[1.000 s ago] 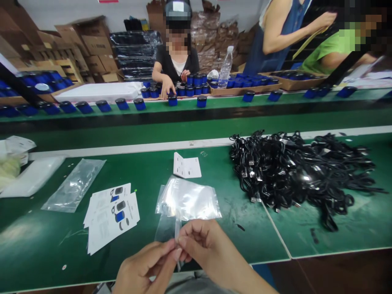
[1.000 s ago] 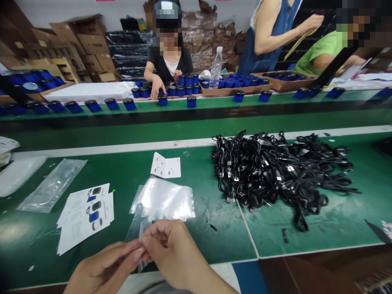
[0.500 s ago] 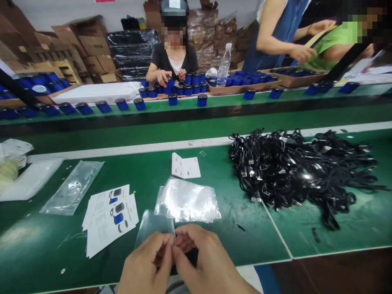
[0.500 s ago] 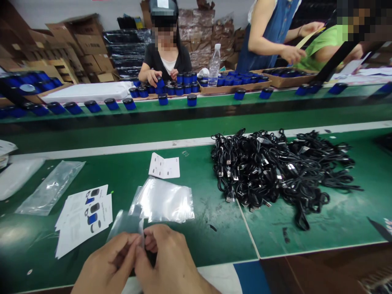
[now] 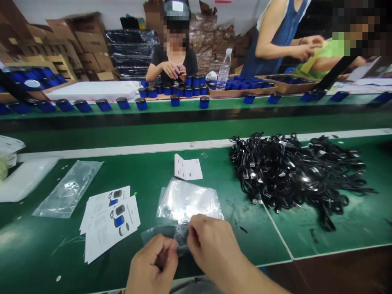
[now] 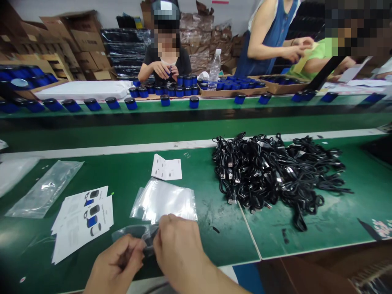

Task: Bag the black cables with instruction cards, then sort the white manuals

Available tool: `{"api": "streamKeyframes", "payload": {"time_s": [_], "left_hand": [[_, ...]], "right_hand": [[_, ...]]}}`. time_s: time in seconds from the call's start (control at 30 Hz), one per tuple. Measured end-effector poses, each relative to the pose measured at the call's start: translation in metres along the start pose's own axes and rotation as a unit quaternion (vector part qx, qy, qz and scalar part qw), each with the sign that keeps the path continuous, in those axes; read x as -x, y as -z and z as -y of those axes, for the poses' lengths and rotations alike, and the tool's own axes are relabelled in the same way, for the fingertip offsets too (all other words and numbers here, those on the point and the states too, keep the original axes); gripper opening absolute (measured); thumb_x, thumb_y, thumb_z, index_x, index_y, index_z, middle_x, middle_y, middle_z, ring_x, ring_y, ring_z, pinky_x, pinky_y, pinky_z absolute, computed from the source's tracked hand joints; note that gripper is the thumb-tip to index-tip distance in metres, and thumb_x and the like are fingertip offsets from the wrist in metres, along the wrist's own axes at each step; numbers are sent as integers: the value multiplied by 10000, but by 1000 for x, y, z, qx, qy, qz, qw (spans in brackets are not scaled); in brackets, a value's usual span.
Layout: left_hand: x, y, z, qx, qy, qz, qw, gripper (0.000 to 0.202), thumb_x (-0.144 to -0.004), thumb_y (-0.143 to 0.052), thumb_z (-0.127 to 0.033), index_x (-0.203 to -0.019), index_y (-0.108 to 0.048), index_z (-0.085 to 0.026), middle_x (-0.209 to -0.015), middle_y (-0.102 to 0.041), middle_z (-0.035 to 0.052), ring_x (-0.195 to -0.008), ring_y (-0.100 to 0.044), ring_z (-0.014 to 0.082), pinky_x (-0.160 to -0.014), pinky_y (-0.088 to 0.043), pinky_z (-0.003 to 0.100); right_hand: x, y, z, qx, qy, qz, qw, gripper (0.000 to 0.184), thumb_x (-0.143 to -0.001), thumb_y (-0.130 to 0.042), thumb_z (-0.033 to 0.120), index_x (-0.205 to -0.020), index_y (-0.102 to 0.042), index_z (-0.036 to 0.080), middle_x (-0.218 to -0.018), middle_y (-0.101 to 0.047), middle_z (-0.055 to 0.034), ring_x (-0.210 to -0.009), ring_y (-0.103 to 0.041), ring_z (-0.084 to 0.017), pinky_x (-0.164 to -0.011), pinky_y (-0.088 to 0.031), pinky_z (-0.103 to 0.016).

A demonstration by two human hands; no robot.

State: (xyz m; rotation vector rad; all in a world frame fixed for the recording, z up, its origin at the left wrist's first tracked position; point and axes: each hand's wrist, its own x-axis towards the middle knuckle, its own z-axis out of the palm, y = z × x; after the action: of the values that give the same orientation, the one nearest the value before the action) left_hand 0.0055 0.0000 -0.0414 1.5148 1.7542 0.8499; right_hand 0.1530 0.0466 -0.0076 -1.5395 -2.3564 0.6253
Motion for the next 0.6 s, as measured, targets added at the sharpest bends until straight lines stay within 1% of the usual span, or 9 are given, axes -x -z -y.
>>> {"api": "streamKeyframes", "payload": {"time_s": [0.07, 0.13, 0.17, 0.2, 0.27, 0.33, 0.43, 0.5, 0.6], "left_hand": [[0, -1, 4, 8, 11, -12, 1000, 254, -800, -474, -366, -602, -492, -207, -515, -520, -37, -471, -484, 102, -471, -392, 182], [-1, -1, 4, 17, 20, -13, 1000, 254, -797, -462, -368, -599, -485, -210, -512, -530, -35, -471, -489, 106, -471, -395, 187], [-1, -1, 3, 20, 25, -10, 999, 256, -798, -455, -371, -600, -483, -212, -512, -534, -33, -473, -491, 107, -474, -398, 189], [-2, -1, 2, 22, 31, -4, 999, 257, -798, -451, -376, -601, -483, -214, -512, -535, -33, -475, -492, 109, -476, -400, 192], [-2, 0, 1, 20, 37, 7, 999, 255, -795, -450, -385, -606, -483, -217, -506, -520, -36, -472, -483, 109, -473, -397, 195], [-2, 0, 0, 18, 37, 12, 999, 247, -792, -445, -381, -611, -487, -218, -506, -511, -40, -468, -481, 108, -472, -397, 196], [-2, 1, -2, 26, 29, 1, 999, 241, -785, -445, -374, -608, -491, -218, -512, -530, -36, -467, -498, 109, -476, -405, 197], [-2, 1, -4, 33, 36, -3, 999, 243, -777, -455, -381, -601, -495, -218, -509, -538, -33, -462, -495, 109, -462, -398, 196], [-3, 2, -6, 46, 51, 18, 997, 271, -770, -468, -410, -582, -490, -216, -497, -517, -33, -466, -469, 107, -457, -401, 195]], "right_hand": [[-16, 17, -7, -68, 0, 41, 997, 199, -820, -436, 175, -684, -582, 171, -635, -620, -31, -572, -559, -142, -523, -327, -245], [-42, 35, -14, -154, 4, 35, 987, 214, -876, -429, 310, -843, -595, 180, -729, -633, -26, -644, -565, -137, -564, -365, -232], [-59, 42, -17, -177, -12, -3, 984, 285, -869, -447, 397, -1002, -563, 173, -786, -631, -38, -674, -564, -145, -591, -385, -239], [-77, 47, -20, -190, -24, -27, 981, 431, -850, -458, 476, -1137, -496, 157, -839, -625, -56, -700, -563, -154, -619, -401, -253], [-113, 52, -25, -217, -60, 17, 974, 646, -828, -390, 612, -1258, -403, 130, -829, -622, -72, -691, -566, -167, -632, -423, -276], [-141, 52, -29, -217, -96, 56, 970, 782, -765, -374, 713, -1289, -379, 133, -798, -622, -73, -633, -564, -168, -601, -436, -287], [-162, 46, -35, -216, -129, 92, 963, 842, -689, -490, 723, -1283, -386, 135, -746, -629, -53, -540, -552, -146, -531, -443, -270], [-164, 41, -40, -241, -141, 98, 955, 829, -677, -551, 685, -1277, -388, 136, -734, -628, -40, -494, -542, -126, -482, -446, -249], [-162, 37, -48, -308, -151, 90, 935, 813, -673, -592, 645, -1273, -383, 139, -724, -617, -23, -452, -522, -104, -439, -455, -231]]}}
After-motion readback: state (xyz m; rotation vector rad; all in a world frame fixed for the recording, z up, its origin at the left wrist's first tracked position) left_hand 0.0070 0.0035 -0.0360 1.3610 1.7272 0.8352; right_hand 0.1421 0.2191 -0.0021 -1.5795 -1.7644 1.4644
